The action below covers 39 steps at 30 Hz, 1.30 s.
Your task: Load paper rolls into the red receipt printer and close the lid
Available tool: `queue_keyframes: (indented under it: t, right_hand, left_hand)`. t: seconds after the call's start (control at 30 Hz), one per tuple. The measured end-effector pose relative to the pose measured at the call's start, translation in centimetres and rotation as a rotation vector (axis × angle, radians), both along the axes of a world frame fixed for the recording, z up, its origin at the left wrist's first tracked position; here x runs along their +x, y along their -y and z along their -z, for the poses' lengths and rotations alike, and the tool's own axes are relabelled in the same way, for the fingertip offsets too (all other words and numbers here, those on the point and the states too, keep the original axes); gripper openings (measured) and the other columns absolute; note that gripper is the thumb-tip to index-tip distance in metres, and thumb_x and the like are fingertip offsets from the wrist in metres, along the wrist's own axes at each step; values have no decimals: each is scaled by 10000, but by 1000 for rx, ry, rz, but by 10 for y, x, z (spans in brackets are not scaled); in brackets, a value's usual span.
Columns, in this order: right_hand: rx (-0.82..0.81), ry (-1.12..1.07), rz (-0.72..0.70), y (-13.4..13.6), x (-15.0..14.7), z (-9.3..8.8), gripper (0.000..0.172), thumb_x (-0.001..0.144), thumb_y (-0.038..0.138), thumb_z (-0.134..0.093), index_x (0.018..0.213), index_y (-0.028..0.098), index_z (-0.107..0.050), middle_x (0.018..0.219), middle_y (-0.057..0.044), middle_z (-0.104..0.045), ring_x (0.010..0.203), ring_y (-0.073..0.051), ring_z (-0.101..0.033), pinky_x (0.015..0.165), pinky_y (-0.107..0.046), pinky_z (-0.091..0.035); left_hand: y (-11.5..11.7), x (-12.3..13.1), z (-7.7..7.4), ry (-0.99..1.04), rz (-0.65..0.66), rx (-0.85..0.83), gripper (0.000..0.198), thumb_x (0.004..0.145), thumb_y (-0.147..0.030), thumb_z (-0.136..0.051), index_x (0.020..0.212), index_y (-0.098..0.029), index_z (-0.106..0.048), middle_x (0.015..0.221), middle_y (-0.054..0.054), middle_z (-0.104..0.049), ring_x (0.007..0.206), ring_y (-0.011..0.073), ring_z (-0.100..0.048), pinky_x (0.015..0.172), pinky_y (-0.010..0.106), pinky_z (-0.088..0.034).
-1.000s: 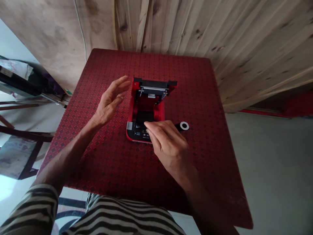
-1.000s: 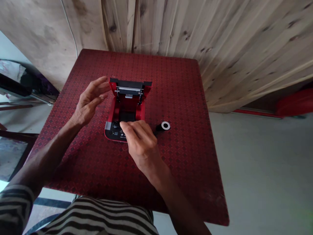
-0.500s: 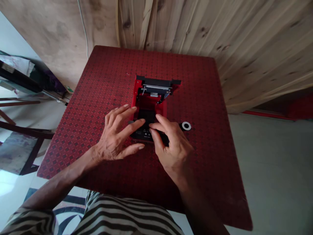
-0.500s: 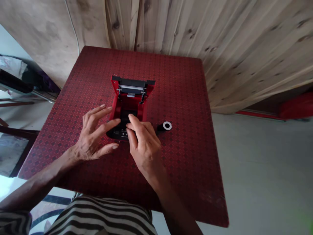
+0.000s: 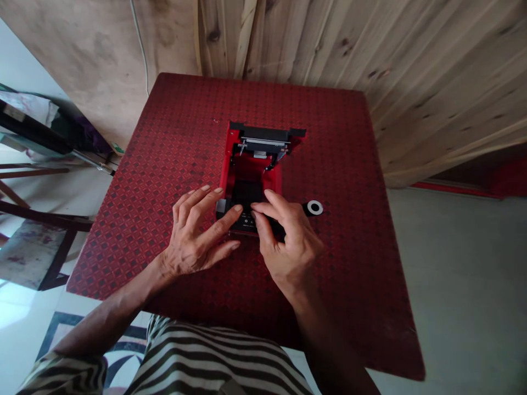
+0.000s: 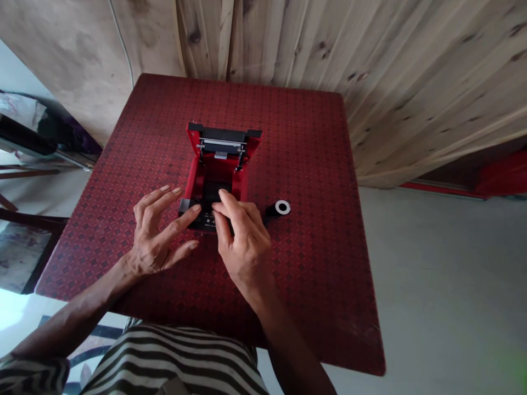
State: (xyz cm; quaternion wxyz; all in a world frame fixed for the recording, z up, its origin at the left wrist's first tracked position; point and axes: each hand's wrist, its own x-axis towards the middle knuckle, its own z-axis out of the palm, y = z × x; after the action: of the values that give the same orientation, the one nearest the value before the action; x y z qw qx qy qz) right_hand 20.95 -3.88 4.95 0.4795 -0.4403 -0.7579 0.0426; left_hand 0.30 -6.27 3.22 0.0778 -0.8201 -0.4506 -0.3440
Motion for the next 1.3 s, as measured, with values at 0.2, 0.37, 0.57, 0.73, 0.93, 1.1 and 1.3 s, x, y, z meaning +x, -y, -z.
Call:
queue_keyframes:
  t: [0.2, 0.37, 0.57, 0.73, 0.93, 1.1, 1.3]
  right_hand:
    - [0, -22, 13, -1, 0, 2, 491, 979, 71, -691, 1429, 248, -603, 1012, -30, -835, 907, -189, -794, 889, -343, -650]
    - [31, -46, 24, -2, -1, 3, 472, 959, 67, -728, 1387, 235, -622, 990, -28, -837, 909, -190, -793, 878, -339, -652]
    - [5, -37, 26, -2, -1, 3, 473, 982, 81, -704, 1405, 265, -601, 1004, -22, -837, 916, -191, -795, 897, -361, -653]
    - [12, -44, 22, -1, -1, 4, 426, 985, 88, -701, 1365, 269, -632, 990, -20, -829, 908, -189, -784, 882, -359, -653]
    - [55, 21, 5, 2, 1, 3, 496, 955, 57, -720, 1389, 283, -639, 963, -6, -824, 897, -199, -756, 849, -349, -647]
    - [115, 64, -33, 3, 4, 3, 509, 925, 2, -724, 1373, 237, -668, 976, -23, -835, 814, -187, -733, 790, -332, -621]
    - [128, 141, -75, 9, 7, 1, 533, 945, -3, -690, 1420, 235, -660, 1034, -45, -846, 863, -197, -753, 807, -340, -623]
  left_hand:
    - [-1, 0, -1, 18, 38, -18, 685, 985, -557, -652, 1596, -303, -476, 1593, 179, -491, 1458, 386, -499, 1184, 580, -437]
    - [0, 1, -1, -11, 30, -33, 656, 985, -578, -645, 1562, -291, -522, 1572, 179, -508, 1471, 392, -483, 1198, 576, -419]
    - [-16, -6, -18, 125, -14, -72, 650, 1005, -563, -626, 1584, -313, -470, 1532, 139, -559, 1433, 358, -527, 1195, 549, -446]
    - [-71, -24, -18, 468, -3, -297, 610, 1071, -633, -451, 1606, -350, -372, 1603, 69, -504, 1448, 297, -527, 1166, 506, -489]
    - [-118, -24, -19, 605, 204, -470, 599, 1068, -684, -337, 1606, -423, -378, 1495, 60, -634, 1456, 291, -562, 1224, 557, -436]
    - [-117, -15, -34, 555, 221, -457, 593, 1079, -648, -316, 1556, -346, -499, 1343, 80, -701, 1315, 296, -639, 1172, 547, -477]
    - [-95, -19, -38, 356, 255, -373, 546, 1092, -607, -284, 1319, -326, -694, 1296, 69, -686, 1280, 280, -624, 1161, 510, -483]
